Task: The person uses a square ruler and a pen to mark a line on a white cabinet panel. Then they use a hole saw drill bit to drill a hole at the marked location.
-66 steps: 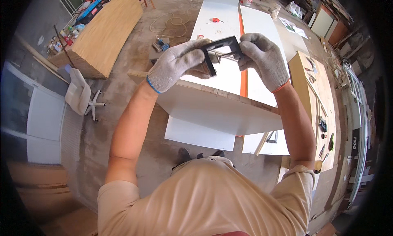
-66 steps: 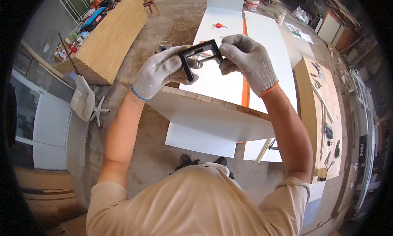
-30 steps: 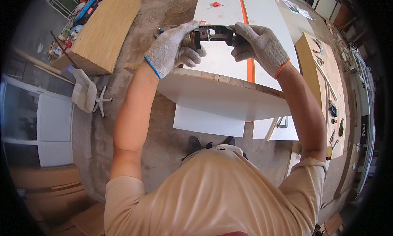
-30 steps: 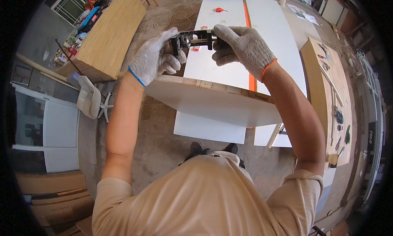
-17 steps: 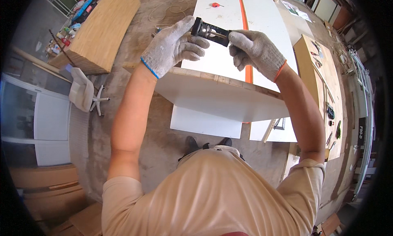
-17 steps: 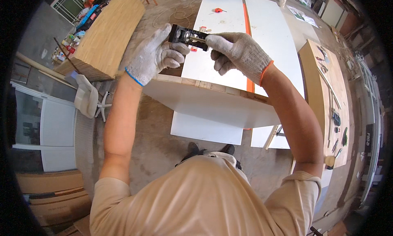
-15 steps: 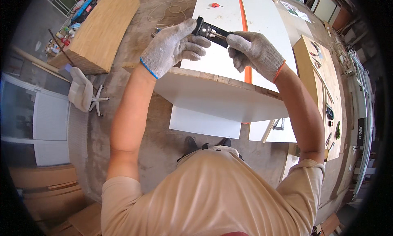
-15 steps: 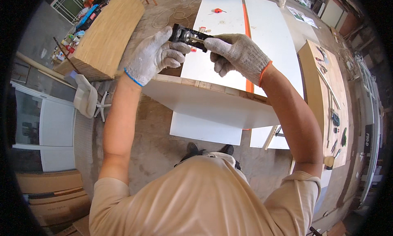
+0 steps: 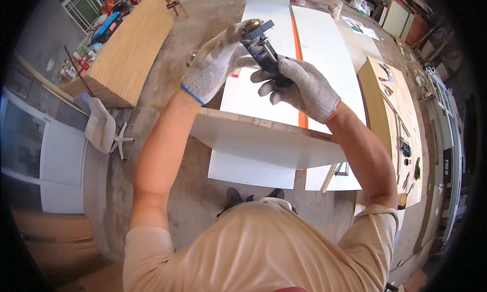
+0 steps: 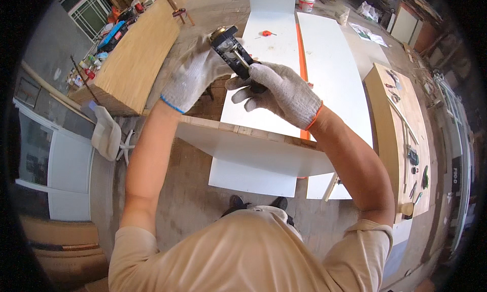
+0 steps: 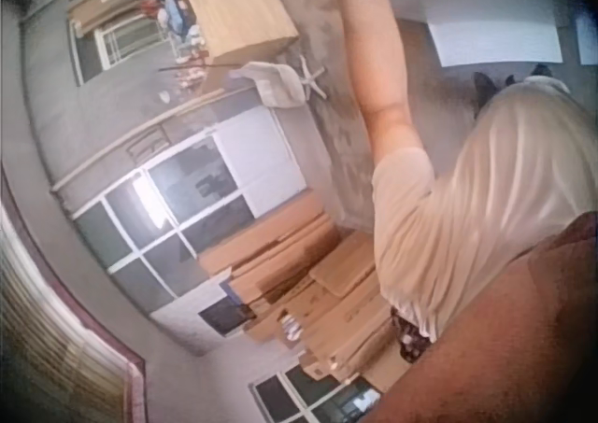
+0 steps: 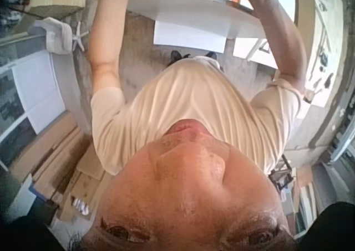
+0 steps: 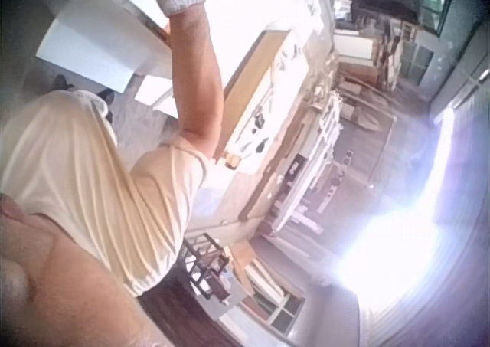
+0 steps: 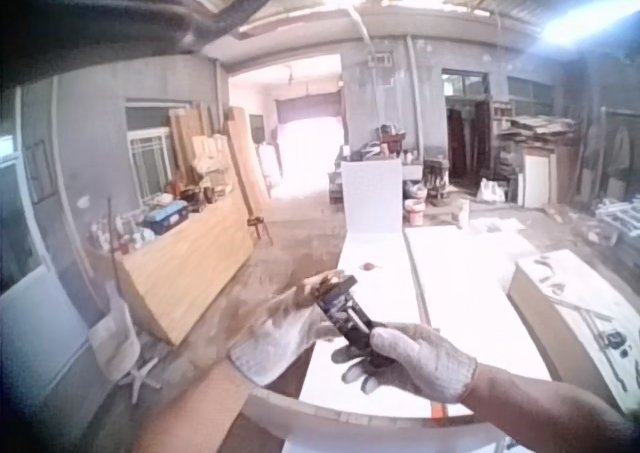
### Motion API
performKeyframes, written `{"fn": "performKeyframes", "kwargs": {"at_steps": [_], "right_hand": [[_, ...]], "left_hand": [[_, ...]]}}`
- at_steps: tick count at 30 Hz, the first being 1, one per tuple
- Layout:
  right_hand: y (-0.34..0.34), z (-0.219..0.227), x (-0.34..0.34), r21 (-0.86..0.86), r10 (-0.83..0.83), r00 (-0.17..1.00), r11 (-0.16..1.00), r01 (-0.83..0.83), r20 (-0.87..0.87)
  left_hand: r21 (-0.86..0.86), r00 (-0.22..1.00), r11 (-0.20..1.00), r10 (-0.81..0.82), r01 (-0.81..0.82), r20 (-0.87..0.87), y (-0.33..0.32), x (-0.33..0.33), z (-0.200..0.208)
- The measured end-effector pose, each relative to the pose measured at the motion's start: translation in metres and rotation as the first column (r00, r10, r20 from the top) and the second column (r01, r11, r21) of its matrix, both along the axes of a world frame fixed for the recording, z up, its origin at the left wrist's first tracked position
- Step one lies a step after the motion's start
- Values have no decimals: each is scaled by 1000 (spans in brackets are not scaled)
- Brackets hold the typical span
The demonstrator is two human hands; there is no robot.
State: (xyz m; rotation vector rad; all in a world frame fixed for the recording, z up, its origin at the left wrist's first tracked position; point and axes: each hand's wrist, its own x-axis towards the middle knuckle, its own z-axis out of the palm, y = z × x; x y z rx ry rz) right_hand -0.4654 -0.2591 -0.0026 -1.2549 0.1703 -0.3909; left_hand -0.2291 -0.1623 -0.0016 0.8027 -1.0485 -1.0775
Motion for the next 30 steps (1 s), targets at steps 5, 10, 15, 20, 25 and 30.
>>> {"fn": "performKeyframes", "kwargs": {"at_steps": [5,10,15,20,25,30], "right_hand": [[-1,-4,-2,-13,-30,999,999,30,15],[-5,-6,-1,-41,-32,999,999,30,-41],[-6,-9,2,-42,-13,994,999,8,-108],[-4,-6,0,-74,-19,989,997,9,-144],[-6,-9,1,-39,7,993,999,-12,-118],[-6,-10,0,-45,18,992,999,-23,-122]], "left_hand": [[29,993,999,27,-24,-111,-56,-27,19],[108,990,991,93,-81,-105,-75,-33,2],[127,988,986,119,-106,-102,-67,-33,-7],[119,981,974,193,-192,-2,-61,-41,-3],[143,980,970,200,-199,6,-62,-40,-4],[129,979,971,195,-202,68,-57,-42,-3]]}}
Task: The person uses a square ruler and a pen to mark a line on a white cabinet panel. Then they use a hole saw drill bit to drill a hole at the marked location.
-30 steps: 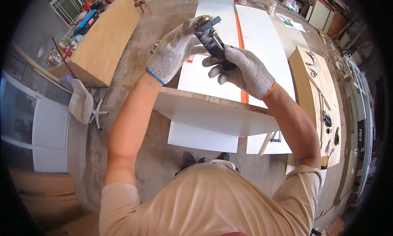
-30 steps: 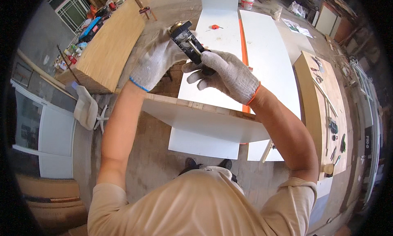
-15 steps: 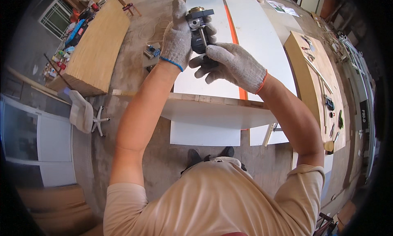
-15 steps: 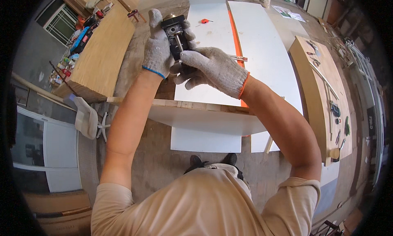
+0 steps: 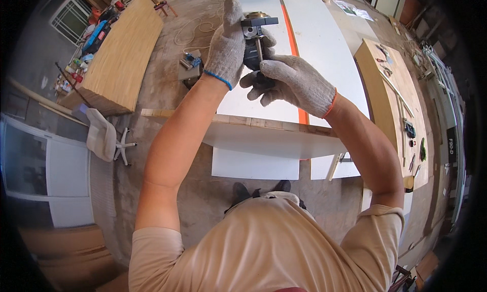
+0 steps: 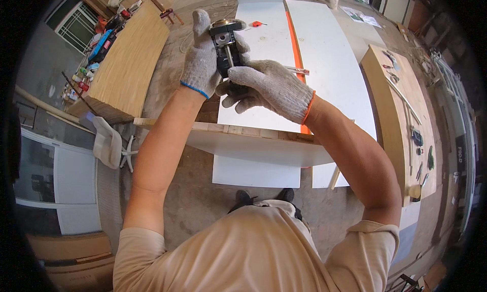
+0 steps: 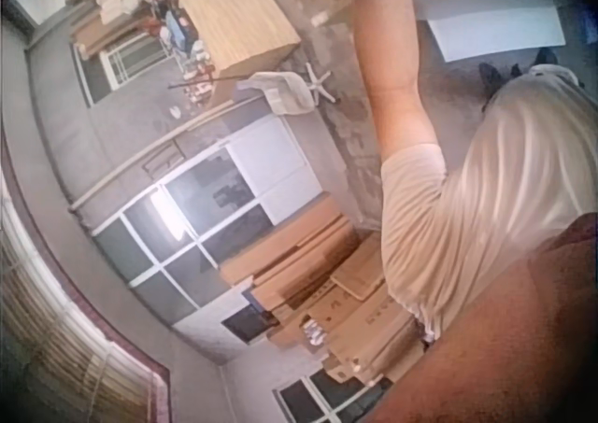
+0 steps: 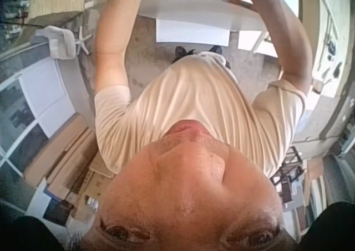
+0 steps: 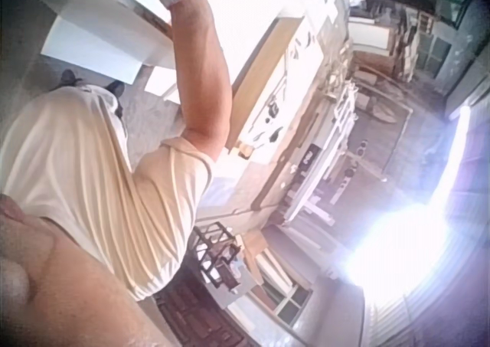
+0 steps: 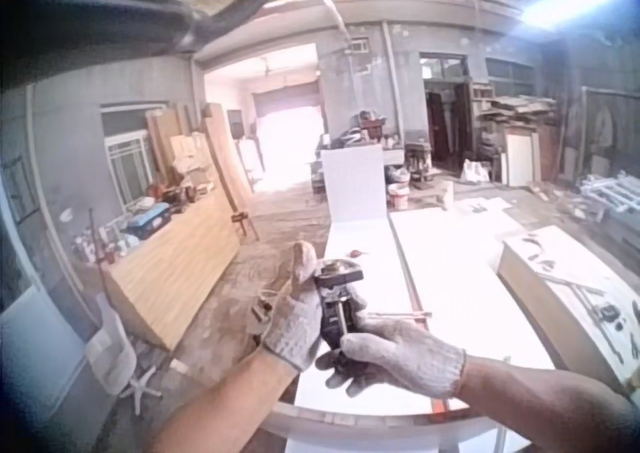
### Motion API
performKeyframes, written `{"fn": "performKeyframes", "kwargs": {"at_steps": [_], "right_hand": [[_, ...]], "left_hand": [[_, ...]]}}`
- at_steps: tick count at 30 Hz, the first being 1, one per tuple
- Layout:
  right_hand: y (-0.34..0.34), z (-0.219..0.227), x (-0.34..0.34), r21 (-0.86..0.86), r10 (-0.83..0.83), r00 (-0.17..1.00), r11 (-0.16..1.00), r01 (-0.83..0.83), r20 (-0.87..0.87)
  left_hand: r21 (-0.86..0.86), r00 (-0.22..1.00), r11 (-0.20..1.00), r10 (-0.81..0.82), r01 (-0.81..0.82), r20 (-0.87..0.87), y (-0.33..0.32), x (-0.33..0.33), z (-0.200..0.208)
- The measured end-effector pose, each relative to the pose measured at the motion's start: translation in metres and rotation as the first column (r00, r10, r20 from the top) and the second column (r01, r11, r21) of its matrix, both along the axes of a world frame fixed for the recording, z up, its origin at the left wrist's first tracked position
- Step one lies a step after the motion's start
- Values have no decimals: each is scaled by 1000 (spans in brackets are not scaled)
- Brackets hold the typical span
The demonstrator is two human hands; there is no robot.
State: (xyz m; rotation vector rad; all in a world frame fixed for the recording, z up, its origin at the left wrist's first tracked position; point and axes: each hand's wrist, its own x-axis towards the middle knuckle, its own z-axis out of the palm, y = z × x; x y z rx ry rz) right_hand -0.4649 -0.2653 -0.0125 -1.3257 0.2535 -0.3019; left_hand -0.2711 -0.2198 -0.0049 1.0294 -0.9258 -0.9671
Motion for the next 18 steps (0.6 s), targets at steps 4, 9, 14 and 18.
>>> {"fn": "performKeyframes", "kwargs": {"at_steps": [4,9,14,18], "right_hand": [[6,2,0,15,-34,999,999,34,-6],[3,-2,-1,-12,-1,1000,1000,1,-13],[9,2,-2,-22,-48,999,999,48,-10],[12,8,-2,-74,-247,969,966,246,3]], "left_hand": [[10,1000,1000,-10,10,19,0,1,-2],[-10,1000,1000,-17,17,3,0,2,-6],[-19,999,999,-50,50,-15,4,2,-2],[-145,961,987,-107,72,-256,-9,12,-9]]}}
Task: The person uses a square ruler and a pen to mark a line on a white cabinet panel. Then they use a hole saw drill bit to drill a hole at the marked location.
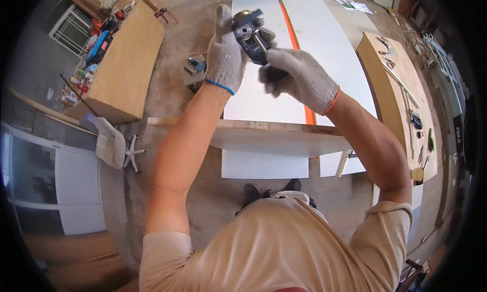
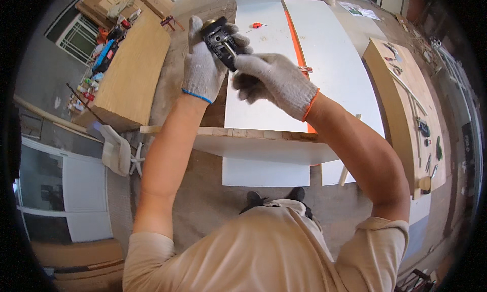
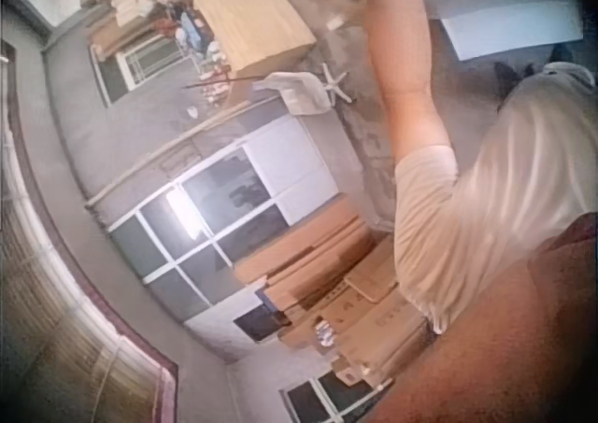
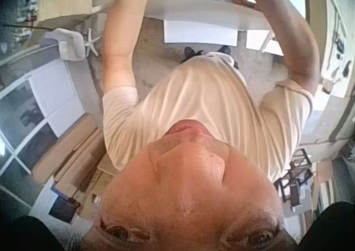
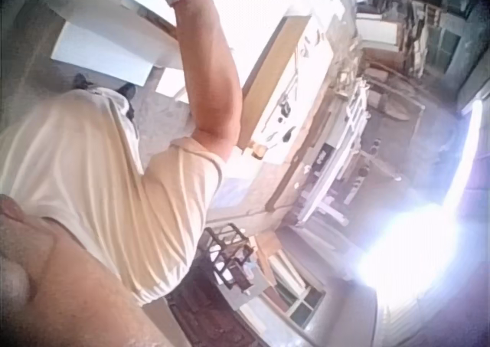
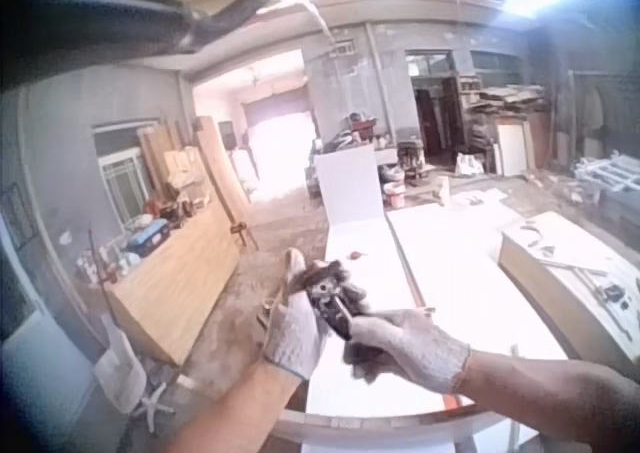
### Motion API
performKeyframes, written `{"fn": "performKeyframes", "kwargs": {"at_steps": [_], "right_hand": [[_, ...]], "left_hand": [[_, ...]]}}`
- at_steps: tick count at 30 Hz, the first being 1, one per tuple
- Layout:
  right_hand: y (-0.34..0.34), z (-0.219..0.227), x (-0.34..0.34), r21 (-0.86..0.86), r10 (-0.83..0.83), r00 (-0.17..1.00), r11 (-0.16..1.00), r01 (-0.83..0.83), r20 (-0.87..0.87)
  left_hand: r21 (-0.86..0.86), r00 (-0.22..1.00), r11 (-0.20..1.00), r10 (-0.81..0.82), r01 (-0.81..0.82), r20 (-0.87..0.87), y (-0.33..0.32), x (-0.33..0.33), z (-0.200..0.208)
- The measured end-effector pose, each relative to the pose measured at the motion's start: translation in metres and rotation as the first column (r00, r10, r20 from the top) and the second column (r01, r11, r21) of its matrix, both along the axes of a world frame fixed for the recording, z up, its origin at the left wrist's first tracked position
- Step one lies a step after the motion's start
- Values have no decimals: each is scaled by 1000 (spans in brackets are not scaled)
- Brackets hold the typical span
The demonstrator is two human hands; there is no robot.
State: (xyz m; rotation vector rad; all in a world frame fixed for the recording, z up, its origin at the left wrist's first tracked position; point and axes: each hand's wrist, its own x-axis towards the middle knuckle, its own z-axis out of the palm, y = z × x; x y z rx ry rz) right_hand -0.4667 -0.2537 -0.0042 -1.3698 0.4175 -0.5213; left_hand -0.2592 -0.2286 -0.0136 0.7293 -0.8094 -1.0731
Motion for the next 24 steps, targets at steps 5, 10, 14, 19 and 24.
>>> {"fn": "performKeyframes", "kwargs": {"at_steps": [5,10,14,19,24], "right_hand": [[-13,-4,-7,85,-163,978,984,154,126],[8,3,-6,27,-97,992,995,95,79],[10,2,-9,21,-46,998,999,45,43],[6,-6,-8,23,23,999,999,-24,29],[9,-5,-10,31,72,997,997,-71,-4]], "left_hand": [[-118,993,992,-54,42,-106,1,-4,-6],[-126,998,990,-61,61,0,14,-4,-4],[-103,997,993,-51,56,58,16,-6,-6],[-103,994,995,-5,17,111,13,-6,-9],[-53,993,998,-35,41,109,20,-8,-5]]}}
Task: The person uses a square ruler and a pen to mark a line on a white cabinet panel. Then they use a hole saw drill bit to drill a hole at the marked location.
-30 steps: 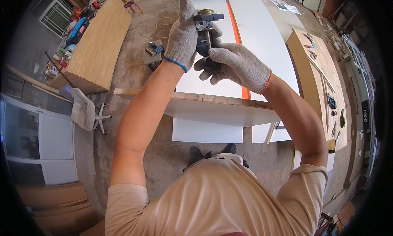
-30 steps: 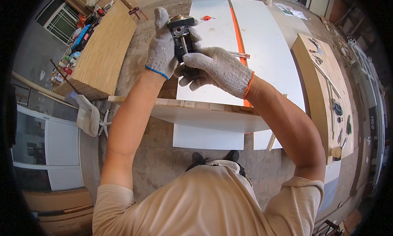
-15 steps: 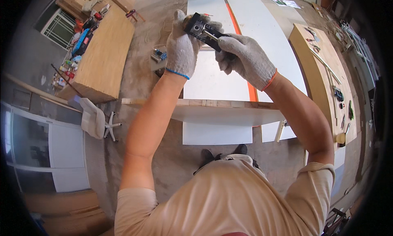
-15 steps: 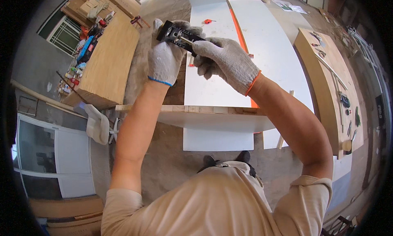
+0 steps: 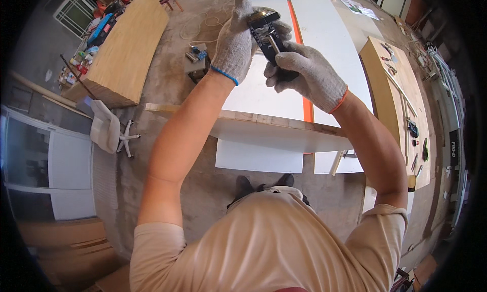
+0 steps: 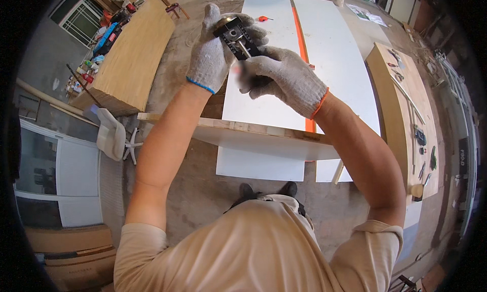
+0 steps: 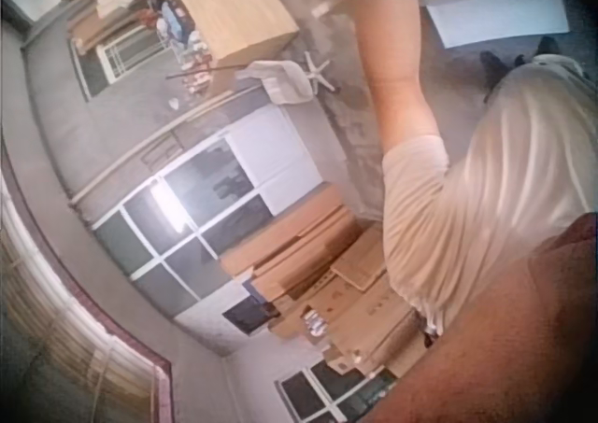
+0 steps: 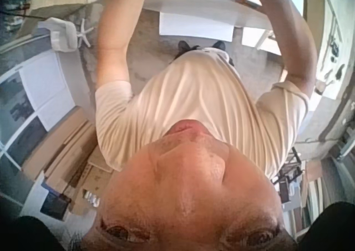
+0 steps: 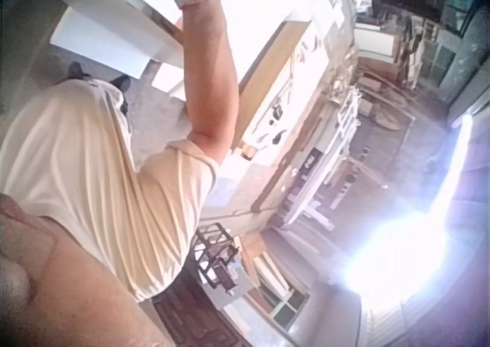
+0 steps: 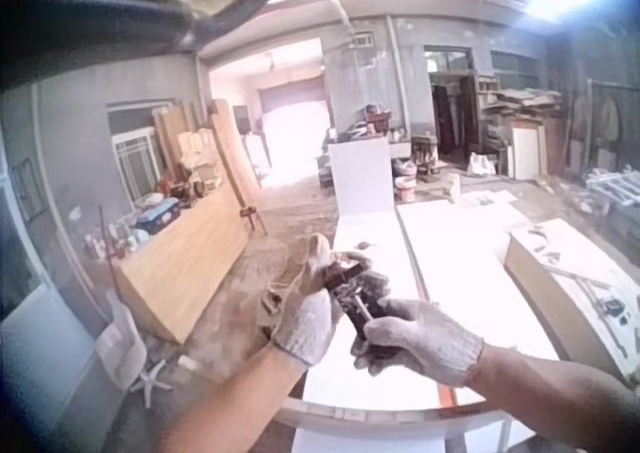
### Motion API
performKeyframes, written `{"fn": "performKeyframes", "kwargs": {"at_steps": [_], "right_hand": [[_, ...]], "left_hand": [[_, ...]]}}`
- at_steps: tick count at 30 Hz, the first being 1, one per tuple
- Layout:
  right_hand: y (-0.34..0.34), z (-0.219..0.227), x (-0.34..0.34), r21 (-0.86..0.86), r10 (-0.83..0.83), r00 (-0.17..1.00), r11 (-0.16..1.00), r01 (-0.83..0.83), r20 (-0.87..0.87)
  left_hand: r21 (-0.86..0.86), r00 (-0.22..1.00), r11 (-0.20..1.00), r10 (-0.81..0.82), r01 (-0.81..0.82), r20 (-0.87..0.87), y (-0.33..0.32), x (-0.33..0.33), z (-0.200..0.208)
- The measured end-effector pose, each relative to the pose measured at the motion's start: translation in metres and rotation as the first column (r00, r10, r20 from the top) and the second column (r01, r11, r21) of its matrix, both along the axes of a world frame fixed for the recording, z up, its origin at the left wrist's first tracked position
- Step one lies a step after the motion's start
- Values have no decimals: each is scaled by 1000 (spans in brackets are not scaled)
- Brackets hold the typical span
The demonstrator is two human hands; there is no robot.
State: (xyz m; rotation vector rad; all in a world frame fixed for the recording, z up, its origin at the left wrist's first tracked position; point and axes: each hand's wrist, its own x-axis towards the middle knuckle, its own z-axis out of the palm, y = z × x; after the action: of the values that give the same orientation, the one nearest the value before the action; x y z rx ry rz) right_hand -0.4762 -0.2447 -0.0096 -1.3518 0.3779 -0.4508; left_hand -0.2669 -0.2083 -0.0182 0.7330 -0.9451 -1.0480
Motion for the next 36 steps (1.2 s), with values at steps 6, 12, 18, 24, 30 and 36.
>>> {"fn": "performKeyframes", "kwargs": {"at_steps": [6,12,18,24,30,36], "right_hand": [[6,4,-1,-56,41,998,997,-44,-46],[5,2,-1,-68,80,996,994,-82,-32],[1,1,0,-65,84,996,994,-85,-28],[-4,-3,2,-61,89,996,994,-90,-13],[-8,-2,2,-55,72,997,996,-74,-32],[-8,-1,3,26,81,996,996,-83,48]], "left_hand": [[77,998,996,44,-48,44,3,-3,-2],[103,992,992,65,-76,106,5,-4,-2],[185,999,982,46,-45,-4,10,-10,8],[214,997,976,44,-31,-59,4,-6,6],[158,998,987,-21,30,-58,-5,-1,2],[178,992,982,-44,65,-119,-9,2,1]]}}
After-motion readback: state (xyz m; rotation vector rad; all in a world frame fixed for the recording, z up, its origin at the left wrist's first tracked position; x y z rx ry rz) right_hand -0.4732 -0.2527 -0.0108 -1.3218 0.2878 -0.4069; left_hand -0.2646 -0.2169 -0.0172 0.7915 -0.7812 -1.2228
